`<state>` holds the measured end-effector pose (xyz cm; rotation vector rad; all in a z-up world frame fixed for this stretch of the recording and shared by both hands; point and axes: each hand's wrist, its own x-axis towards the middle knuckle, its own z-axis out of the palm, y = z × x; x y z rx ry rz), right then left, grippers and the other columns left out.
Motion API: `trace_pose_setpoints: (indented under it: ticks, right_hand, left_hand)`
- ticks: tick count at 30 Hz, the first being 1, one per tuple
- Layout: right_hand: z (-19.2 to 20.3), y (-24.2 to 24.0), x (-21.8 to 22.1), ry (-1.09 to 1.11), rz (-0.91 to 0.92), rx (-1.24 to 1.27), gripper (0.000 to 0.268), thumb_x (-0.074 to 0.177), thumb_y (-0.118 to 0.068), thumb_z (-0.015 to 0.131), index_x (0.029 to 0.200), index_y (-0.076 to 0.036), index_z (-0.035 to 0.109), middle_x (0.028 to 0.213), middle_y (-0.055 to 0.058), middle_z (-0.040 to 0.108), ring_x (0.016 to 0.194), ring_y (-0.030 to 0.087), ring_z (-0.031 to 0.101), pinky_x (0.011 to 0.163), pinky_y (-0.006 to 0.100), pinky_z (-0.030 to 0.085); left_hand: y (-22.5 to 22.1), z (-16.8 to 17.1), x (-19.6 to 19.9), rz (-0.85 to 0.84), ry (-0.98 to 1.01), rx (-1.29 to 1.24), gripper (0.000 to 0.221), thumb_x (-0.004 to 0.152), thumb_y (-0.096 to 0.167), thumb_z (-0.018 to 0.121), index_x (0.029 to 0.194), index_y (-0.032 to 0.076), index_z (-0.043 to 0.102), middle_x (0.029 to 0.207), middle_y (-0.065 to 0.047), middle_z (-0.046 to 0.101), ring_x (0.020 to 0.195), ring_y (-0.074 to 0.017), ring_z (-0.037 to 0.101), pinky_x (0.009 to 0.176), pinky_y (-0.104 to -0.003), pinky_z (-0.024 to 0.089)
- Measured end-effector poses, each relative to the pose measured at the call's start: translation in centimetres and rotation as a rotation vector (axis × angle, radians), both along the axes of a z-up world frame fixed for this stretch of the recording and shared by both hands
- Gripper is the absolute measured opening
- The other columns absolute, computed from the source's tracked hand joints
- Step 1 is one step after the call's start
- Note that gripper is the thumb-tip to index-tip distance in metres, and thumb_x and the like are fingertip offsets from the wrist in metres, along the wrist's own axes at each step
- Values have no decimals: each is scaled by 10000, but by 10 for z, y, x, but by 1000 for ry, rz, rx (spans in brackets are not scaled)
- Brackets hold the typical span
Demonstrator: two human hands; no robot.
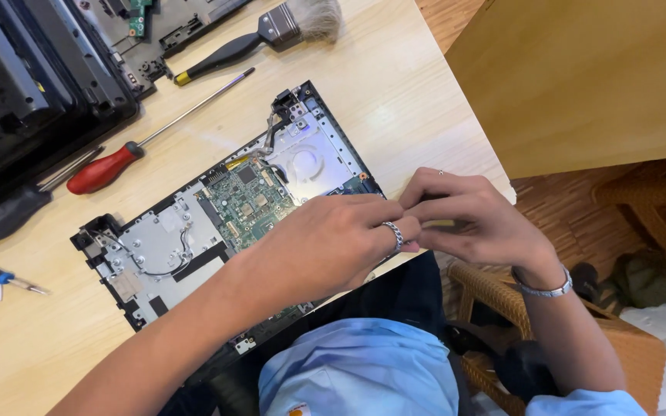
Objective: Removing the motherboard and internal components from a laptop casing using manual tools.
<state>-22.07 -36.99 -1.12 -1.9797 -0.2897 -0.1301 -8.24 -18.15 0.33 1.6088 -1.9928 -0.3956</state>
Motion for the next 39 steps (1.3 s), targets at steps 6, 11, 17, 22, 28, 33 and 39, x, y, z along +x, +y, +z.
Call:
trace_pose_setpoints:
  ticks: [6, 11, 17, 22, 28, 33, 39]
  right_hand:
    - [-7, 9, 4, -161, -27, -20, 296, 991, -202, 562, 817, 39, 570, 845, 127, 554, 736, 274, 501, 719, 378, 431]
    - [-10, 6, 4, -219, 25, -40, 325, 1025, -178, 485, 795, 36, 564, 879, 157, 538, 741, 291, 453, 742, 410, 409]
    - [-18, -3, 0, -176, 32, -52, 177, 1010, 37, 466, 933, 15, 624, 886, 108, 459, 833, 293, 366, 755, 379, 375]
    - [-17, -3, -1, -148, 42, -44, 200, 1041, -98, 486, 950, -25, 648, 885, 93, 496, 844, 283, 375, 766, 384, 397]
    - [-17, -3, 2, -224, 51, -67, 247, 1033, -83, 490, 868, -24, 664, 879, 108, 489, 816, 304, 378, 758, 388, 389]
    - [-17, -4, 2, -221, 50, -45, 212, 1015, -9, 485, 809, -1, 537, 837, 117, 467, 791, 308, 366, 738, 389, 390]
    - [-15, -3, -1, -206, 3, 3, 160, 987, -83, 546, 865, 20, 535, 861, 107, 551, 802, 313, 427, 785, 429, 400]
  left_hand:
    - [-1, 2, -13, 162, 163, -132, 145, 1052, 117, 609, 963, 18, 552, 799, -104, 532, 638, -358, 552, 462, -511, 400]
    - [-1, 0, -17, 230, 73, -185, 125, 1052, 189, 644, 1064, 74, 597, 864, -82, 571, 724, -306, 587, 543, -463, 469]
    - [-2, 22, 1, 42, 426, -40, 211, 1062, 125, 556, 1250, 37, 593, 1172, -137, 624, 893, -362, 662, 694, -445, 483]
    - [-7, 19, 2, -13, 380, -13, 267, 1016, -24, 554, 1275, 29, 593, 1164, -155, 643, 805, -394, 612, 614, -444, 437]
    - [-3, 14, 9, -108, 216, 36, 554, 867, -132, 529, 1398, 26, 555, 1062, -162, 586, 902, -381, 603, 721, -461, 473]
    - [-5, 13, 0, -45, 218, -22, 461, 876, -167, 527, 1297, 13, 573, 954, -144, 547, 817, -353, 553, 616, -440, 432]
    - [-6, 3, -14, 30, 320, -162, 214, 937, -192, 491, 1014, 8, 498, 876, -132, 457, 797, -347, 502, 685, -421, 427]
